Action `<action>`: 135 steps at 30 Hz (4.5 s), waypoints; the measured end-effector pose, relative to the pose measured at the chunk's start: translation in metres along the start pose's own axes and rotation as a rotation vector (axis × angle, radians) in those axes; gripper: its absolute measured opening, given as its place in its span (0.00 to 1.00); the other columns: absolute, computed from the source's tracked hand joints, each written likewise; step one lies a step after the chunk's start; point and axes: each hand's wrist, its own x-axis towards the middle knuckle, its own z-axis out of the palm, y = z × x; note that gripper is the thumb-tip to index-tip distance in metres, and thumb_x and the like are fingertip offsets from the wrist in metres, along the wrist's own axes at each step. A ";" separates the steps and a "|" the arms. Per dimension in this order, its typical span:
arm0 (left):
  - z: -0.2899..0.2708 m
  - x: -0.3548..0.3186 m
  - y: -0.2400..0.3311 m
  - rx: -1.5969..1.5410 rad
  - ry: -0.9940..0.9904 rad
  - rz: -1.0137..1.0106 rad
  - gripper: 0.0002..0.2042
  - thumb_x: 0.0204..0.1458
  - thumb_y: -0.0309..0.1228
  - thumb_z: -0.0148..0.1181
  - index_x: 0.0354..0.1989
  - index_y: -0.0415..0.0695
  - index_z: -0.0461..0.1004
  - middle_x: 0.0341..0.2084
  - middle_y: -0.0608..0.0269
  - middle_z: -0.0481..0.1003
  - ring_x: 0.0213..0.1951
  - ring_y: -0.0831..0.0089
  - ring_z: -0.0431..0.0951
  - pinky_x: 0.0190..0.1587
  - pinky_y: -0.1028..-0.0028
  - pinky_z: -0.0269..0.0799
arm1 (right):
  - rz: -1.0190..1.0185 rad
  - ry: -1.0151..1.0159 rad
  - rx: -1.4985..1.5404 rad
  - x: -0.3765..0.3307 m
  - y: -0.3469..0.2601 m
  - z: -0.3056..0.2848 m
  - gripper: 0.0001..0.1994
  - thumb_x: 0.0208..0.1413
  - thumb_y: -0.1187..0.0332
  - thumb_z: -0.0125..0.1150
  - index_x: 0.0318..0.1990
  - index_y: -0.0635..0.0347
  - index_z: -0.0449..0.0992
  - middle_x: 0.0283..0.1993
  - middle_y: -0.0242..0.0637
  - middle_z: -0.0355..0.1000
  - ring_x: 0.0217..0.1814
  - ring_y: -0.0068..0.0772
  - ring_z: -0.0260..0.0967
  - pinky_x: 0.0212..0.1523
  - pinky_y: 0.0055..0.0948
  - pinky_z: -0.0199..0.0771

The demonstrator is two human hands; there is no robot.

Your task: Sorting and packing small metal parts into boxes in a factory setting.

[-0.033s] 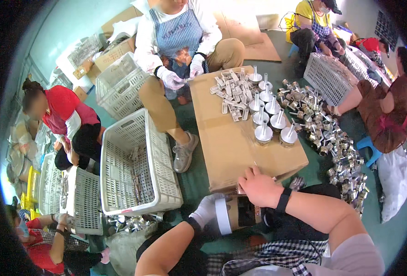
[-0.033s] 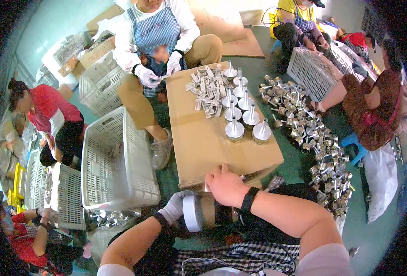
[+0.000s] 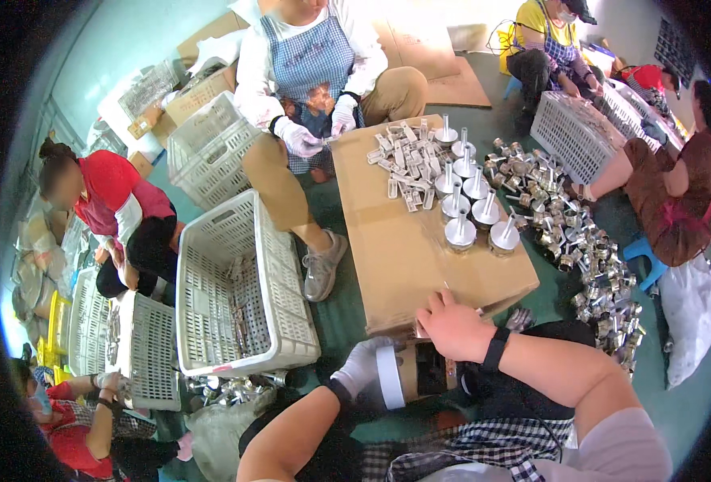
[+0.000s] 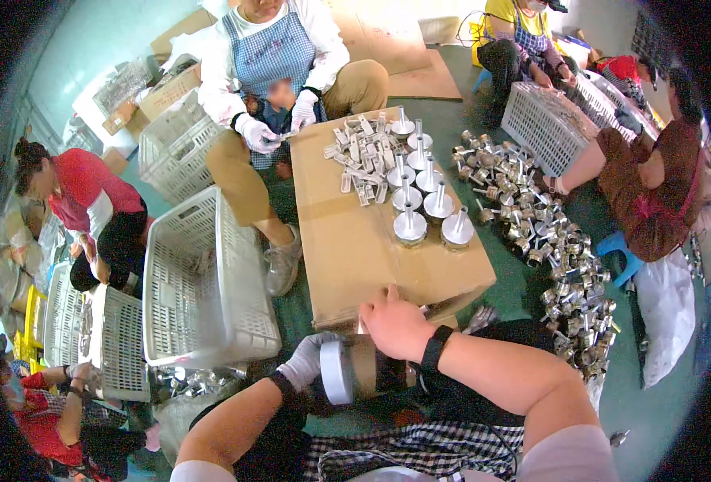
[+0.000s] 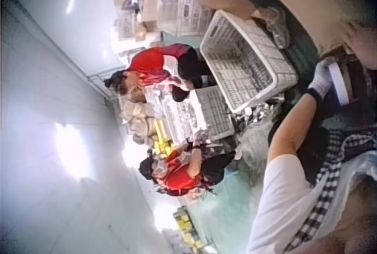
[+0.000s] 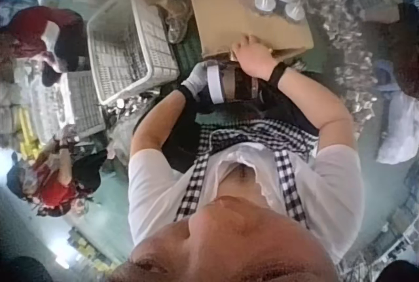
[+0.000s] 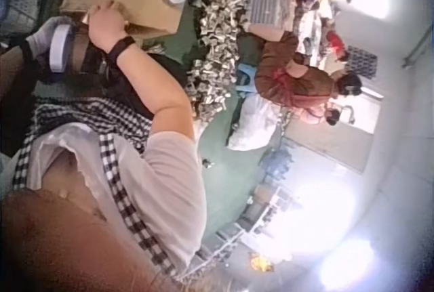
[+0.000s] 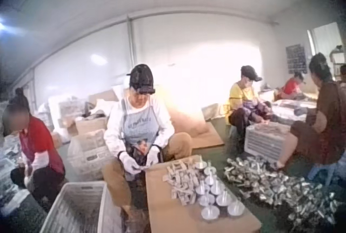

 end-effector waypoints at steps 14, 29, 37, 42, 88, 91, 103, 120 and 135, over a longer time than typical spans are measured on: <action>-0.047 0.023 -0.013 0.571 -0.273 0.345 0.15 0.43 0.25 0.60 0.42 0.39 0.71 0.35 0.61 0.74 0.36 0.74 0.73 0.42 0.75 0.70 | 0.024 -0.061 -0.017 -0.002 -0.005 -0.002 0.13 0.50 0.69 0.45 0.39 0.70 0.65 0.44 0.65 0.63 0.52 0.70 0.58 0.46 0.46 0.68; -0.001 -0.008 -0.009 -0.060 -0.011 -0.018 0.10 0.50 0.30 0.51 0.39 0.40 0.69 0.35 0.54 0.72 0.35 0.61 0.72 0.44 0.61 0.68 | 0.034 -0.092 -0.041 -0.002 -0.007 -0.008 0.14 0.49 0.68 0.47 0.41 0.69 0.65 0.48 0.69 0.60 0.53 0.70 0.56 0.46 0.46 0.68; -0.029 -0.003 -0.020 0.482 -0.122 0.270 0.13 0.48 0.32 0.54 0.39 0.37 0.70 0.31 0.57 0.73 0.31 0.65 0.73 0.39 0.65 0.70 | 0.017 -0.049 -0.072 0.000 -0.009 -0.002 0.15 0.51 0.67 0.45 0.42 0.68 0.65 0.49 0.68 0.61 0.52 0.70 0.57 0.46 0.45 0.67; -0.005 -0.009 -0.005 0.000 -0.055 -0.119 0.14 0.48 0.32 0.54 0.39 0.34 0.70 0.29 0.54 0.73 0.29 0.63 0.73 0.37 0.64 0.70 | 0.043 -0.099 -0.049 -0.002 -0.008 -0.004 0.16 0.48 0.69 0.49 0.43 0.70 0.63 0.51 0.68 0.57 0.55 0.70 0.55 0.45 0.43 0.70; -0.008 -0.005 0.000 0.001 -0.027 -0.146 0.12 0.50 0.31 0.49 0.39 0.35 0.68 0.32 0.52 0.72 0.31 0.60 0.72 0.39 0.62 0.69 | 0.070 -0.078 -0.035 -0.002 -0.009 0.004 0.16 0.48 0.68 0.49 0.43 0.71 0.64 0.51 0.69 0.56 0.55 0.70 0.54 0.45 0.41 0.71; -0.005 -0.007 0.000 -0.005 -0.030 -0.149 0.13 0.50 0.31 0.49 0.40 0.34 0.68 0.30 0.53 0.72 0.31 0.60 0.72 0.38 0.63 0.69 | 0.064 -0.079 -0.034 -0.002 -0.009 0.002 0.16 0.48 0.68 0.48 0.43 0.70 0.64 0.51 0.70 0.57 0.55 0.70 0.54 0.45 0.42 0.70; -0.006 -0.008 0.001 0.005 -0.025 -0.142 0.15 0.50 0.30 0.49 0.42 0.31 0.67 0.30 0.53 0.72 0.31 0.62 0.72 0.39 0.64 0.69 | 0.055 -0.061 -0.066 -0.002 -0.009 0.004 0.17 0.46 0.69 0.51 0.43 0.71 0.64 0.51 0.69 0.57 0.55 0.69 0.55 0.43 0.41 0.72; -0.007 -0.008 0.000 0.029 -0.042 -0.125 0.12 0.52 0.29 0.48 0.40 0.32 0.69 0.29 0.55 0.73 0.28 0.67 0.72 0.36 0.69 0.70 | 0.045 -0.098 -0.067 -0.002 -0.010 0.000 0.16 0.51 0.68 0.43 0.46 0.69 0.64 0.51 0.70 0.58 0.56 0.71 0.55 0.49 0.46 0.66; -0.009 -0.004 -0.002 -0.003 -0.055 -0.135 0.13 0.50 0.29 0.50 0.40 0.32 0.70 0.29 0.56 0.73 0.29 0.67 0.72 0.36 0.70 0.70 | 0.036 -0.116 -0.102 -0.001 -0.010 0.000 0.19 0.52 0.63 0.49 0.45 0.71 0.63 0.52 0.70 0.55 0.55 0.70 0.55 0.47 0.43 0.68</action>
